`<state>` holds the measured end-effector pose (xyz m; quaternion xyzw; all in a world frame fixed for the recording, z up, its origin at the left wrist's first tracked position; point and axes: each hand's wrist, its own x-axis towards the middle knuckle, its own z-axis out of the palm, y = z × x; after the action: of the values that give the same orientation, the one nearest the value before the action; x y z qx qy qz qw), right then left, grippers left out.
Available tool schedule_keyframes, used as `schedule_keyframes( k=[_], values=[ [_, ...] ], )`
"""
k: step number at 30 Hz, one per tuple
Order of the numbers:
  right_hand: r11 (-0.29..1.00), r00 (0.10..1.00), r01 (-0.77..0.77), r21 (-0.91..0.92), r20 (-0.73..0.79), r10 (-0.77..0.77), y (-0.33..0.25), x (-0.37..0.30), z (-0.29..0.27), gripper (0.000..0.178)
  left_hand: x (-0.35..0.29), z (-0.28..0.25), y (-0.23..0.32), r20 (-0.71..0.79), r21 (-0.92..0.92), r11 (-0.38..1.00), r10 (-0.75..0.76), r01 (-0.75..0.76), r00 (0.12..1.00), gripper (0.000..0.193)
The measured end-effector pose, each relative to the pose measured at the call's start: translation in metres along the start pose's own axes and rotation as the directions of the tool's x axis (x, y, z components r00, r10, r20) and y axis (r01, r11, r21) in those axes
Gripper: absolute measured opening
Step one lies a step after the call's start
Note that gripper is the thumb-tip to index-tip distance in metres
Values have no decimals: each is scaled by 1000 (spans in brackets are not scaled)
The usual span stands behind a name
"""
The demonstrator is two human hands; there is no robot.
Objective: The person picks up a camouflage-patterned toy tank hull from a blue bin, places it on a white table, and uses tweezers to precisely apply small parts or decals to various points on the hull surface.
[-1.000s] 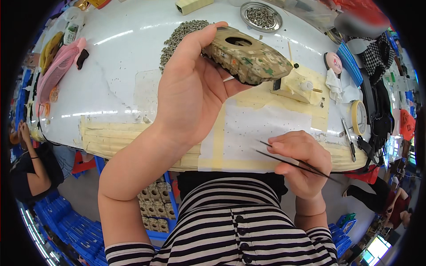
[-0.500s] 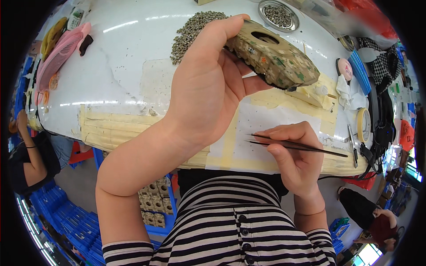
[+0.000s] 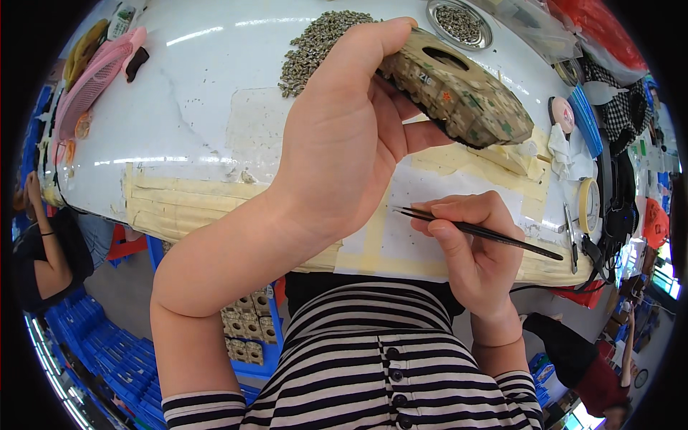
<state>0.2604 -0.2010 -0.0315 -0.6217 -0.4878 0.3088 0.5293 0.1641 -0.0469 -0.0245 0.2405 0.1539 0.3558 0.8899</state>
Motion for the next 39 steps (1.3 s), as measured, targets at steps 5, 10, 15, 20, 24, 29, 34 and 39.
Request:
schedule_keyframes(
  k=[5, 10, 15, 20, 24, 29, 34, 39],
  values=[
    [999, 1000, -15, -51, -3, 14, 1, 1, 2, 11, -5, 10, 6, -27, -27, 999, -43, 42, 999, 24],
    [998, 1000, -6, -62, -5, 6, 1, 1, 3, 11, -7, 16, 13, -63, -25, 998, -66, 64, 996, 25],
    [996, 1000, 7, -84, 7, -7, 1, 1, 3, 11, -7, 18, 14, -68, -14, 998, -61, 60, 996, 26],
    [997, 1000, 10, -71, -3, -10, 1, 2, 4, 11, -6, 18, 15, -73, -8, 998, -61, 60, 995, 27],
    [998, 1000, 2, -70, -1, -3, 1, 1, 3, 10, -4, 20, 16, -81, 0, 998, -63, 63, 995, 29],
    [997, 1000, -10, -76, 10, 11, 1, 1, 2, 11, -6, 21, 17, -104, 10, 997, -72, 74, 992, 30],
    [1000, 1000, -11, -24, -21, 11, 1, -1, 2, 11, -7, 23, 18, -122, 26, 996, -80, 84, 989, 32],
    [999, 1000, -1, 46, -23, 2, -11, -6, -9, 13, -7, 19, 14, -115, 139, 988, -48, 63, 992, 34]
  ],
)
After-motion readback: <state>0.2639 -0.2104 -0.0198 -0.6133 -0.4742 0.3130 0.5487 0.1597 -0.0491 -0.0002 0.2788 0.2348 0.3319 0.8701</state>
